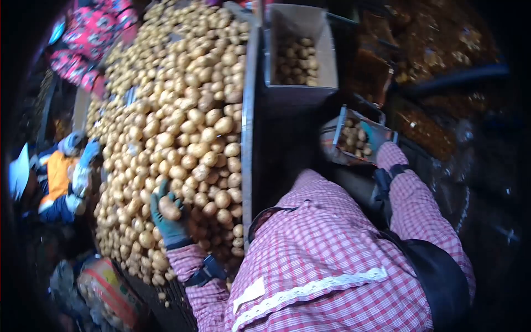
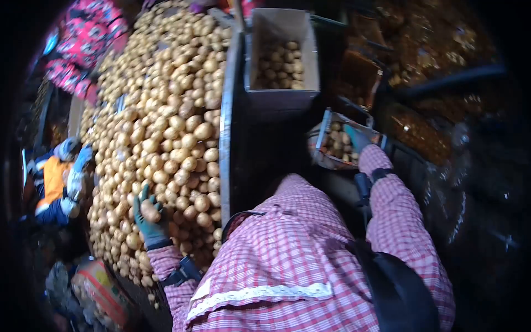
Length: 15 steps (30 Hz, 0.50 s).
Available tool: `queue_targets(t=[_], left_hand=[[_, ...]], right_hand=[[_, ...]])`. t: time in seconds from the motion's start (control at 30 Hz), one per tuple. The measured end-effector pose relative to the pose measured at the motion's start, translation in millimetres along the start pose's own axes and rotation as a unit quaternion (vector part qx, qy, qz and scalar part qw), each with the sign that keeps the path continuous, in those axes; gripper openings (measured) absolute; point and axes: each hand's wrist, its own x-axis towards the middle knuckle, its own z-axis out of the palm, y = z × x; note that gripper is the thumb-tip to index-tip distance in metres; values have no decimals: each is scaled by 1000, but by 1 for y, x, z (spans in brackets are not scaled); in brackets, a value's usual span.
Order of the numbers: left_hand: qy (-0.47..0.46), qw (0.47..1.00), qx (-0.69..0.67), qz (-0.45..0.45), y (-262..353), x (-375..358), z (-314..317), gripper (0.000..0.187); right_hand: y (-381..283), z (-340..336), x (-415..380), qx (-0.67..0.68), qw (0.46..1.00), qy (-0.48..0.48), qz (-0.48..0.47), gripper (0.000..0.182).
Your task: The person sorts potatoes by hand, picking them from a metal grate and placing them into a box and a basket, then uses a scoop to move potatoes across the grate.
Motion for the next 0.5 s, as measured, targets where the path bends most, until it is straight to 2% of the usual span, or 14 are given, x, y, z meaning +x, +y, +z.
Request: queue_targets(t=[0.03, 0.07, 0.1, 0.13, 0.17, 0.2, 0.27, 0.33, 0.37, 0.47, 0.5], left_hand=[[19, 1000, 16, -1, 1, 3, -6, 58], [-97, 995, 22, 14, 2, 13, -38, 58], [-79, 995, -55, -2, 0, 14, -50, 59], [37, 999, -36, 14, -2, 10, -45, 60], [67, 997, -33, 24, -6, 9, -43, 60], [147, 987, 16, 69, -10, 6, -18, 59], [167, 984, -2, 64, -10, 6, -18, 54], [202, 976, 19, 75, -12, 1, -5, 52], [191, 979, 22, 73, -10, -1, -9, 51], [27, 998, -4, 65, -5, -9, -72, 51], [7, 997, 23, 74, -3, -18, -68, 51]], right_hand=[[13, -12, 18, -43, 997, 14, -66, 50], [-10, 6, 14, -7, 998, -29, -64, 48], [-32, 23, 12, 29, 995, -72, -58, 47], [-80, 41, -23, 101, 989, -110, -23, 45], [-107, 68, -30, 88, 984, -156, -24, 44], [-134, 89, -37, 75, 978, -194, -27, 44], [-204, 152, -99, 31, 941, -326, -88, 44], [-244, 211, -140, -22, 901, -412, -132, 44], [-253, 237, -153, -28, 878, -460, -128, 41], [-247, 314, -146, -74, 799, -574, -164, 35], [-247, 331, -153, -124, 803, -525, -254, 40]])
